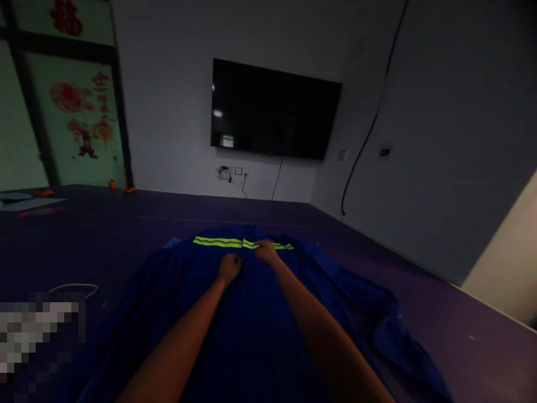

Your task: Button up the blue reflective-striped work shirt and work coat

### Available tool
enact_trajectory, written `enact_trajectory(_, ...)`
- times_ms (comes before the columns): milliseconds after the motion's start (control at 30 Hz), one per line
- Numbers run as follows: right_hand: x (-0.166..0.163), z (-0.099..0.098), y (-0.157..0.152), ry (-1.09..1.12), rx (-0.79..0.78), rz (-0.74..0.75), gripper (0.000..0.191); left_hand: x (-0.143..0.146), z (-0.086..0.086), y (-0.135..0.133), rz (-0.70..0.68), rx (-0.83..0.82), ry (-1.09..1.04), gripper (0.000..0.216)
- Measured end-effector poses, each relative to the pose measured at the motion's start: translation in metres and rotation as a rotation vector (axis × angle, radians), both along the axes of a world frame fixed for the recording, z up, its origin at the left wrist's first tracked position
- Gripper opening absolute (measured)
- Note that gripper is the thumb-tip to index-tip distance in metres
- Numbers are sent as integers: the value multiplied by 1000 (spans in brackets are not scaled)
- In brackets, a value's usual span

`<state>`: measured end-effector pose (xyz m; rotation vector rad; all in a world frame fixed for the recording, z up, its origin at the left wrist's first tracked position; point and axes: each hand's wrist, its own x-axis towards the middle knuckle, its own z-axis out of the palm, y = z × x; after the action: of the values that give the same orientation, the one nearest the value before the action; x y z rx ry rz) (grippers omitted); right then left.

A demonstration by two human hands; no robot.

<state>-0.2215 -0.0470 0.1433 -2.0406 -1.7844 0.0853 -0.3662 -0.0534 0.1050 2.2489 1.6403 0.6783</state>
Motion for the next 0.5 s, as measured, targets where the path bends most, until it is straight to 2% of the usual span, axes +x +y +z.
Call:
enact_trajectory(100, -24, -39, 10, 38, 15, -4, 35, 4, -21, 12, 156, 30, -31, 27)
enact_trajectory(200, -30, -59, 20, 61, 36, -51, 32, 9, -26, 21, 187, 5, -4, 30)
enact_trajectory(367, -31, -64, 36, 129, 9, -190, 30, 19, -21, 33, 238, -46, 107, 38)
enact_trajectory(500, -29, -65, 42, 103, -8, -229, 31, 24, -20, 44, 245, -18, 138, 35)
